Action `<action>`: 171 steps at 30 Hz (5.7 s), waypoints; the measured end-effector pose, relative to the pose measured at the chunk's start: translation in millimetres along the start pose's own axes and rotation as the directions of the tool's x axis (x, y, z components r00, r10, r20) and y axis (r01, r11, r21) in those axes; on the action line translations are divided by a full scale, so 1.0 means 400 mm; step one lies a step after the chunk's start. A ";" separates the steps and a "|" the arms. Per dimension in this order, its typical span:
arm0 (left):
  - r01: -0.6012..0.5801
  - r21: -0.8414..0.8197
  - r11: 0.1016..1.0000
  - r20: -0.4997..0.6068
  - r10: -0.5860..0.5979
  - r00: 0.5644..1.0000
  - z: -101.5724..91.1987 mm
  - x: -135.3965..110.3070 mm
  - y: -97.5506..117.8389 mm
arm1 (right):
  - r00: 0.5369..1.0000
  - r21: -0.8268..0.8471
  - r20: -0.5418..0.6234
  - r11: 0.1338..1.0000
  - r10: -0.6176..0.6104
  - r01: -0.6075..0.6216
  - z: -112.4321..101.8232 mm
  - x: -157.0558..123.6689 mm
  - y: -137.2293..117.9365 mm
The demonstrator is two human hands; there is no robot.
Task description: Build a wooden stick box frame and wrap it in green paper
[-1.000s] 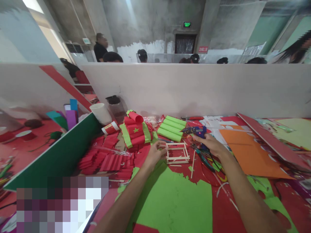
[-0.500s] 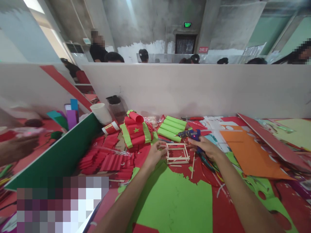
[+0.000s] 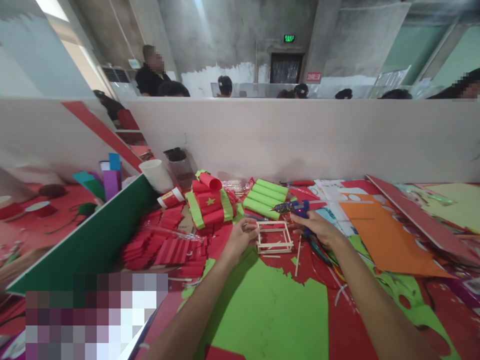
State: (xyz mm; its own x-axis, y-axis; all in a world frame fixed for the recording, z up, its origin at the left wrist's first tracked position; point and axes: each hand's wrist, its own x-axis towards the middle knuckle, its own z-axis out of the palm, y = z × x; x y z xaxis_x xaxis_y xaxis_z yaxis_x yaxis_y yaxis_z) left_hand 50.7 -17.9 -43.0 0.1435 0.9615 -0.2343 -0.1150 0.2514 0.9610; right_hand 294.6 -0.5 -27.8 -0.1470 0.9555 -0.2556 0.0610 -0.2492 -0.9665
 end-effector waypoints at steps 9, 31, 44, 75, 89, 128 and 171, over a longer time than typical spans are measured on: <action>-0.013 0.012 1.000 0.018 0.013 1.000 -0.006 0.009 -0.012 | 1.000 0.028 -0.007 1.000 -0.001 0.002 0.001 0.001 0.002; -0.011 0.008 1.000 0.010 0.011 1.000 -0.005 0.009 -0.014 | 1.000 0.007 0.000 1.000 -0.028 0.028 -0.002 0.003 0.005; -0.032 0.002 0.999 0.025 0.032 0.999 -0.009 0.016 -0.028 | 1.000 0.034 -0.014 0.999 -0.014 0.014 0.000 0.003 0.004; -0.038 0.003 0.999 0.015 0.038 0.999 -0.007 0.010 -0.021 | 1.000 0.021 0.001 0.999 -0.029 0.029 0.000 0.004 0.006; -0.027 0.007 1.000 0.005 0.027 1.000 -0.006 0.009 -0.020 | 1.000 0.031 -0.019 1.000 0.005 -0.004 -0.001 -0.002 -0.002; -0.036 -0.020 0.999 0.022 0.036 0.999 -0.004 0.010 -0.024 | 0.903 -0.518 0.275 0.740 -0.330 0.429 0.034 -0.065 -0.071; -0.027 -0.061 0.998 0.034 0.030 0.999 -0.007 0.016 -0.030 | 0.891 -0.731 0.341 0.512 -0.299 0.451 0.043 -0.063 -0.062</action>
State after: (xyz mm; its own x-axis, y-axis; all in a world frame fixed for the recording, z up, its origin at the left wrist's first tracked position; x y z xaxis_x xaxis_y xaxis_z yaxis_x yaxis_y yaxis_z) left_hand 50.2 -14.7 -56.5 0.1736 0.9642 -0.2006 -0.1785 0.2311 0.9564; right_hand 279.6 -21.1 2.2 -0.4860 0.8723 0.0534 0.6863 0.4188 -0.5947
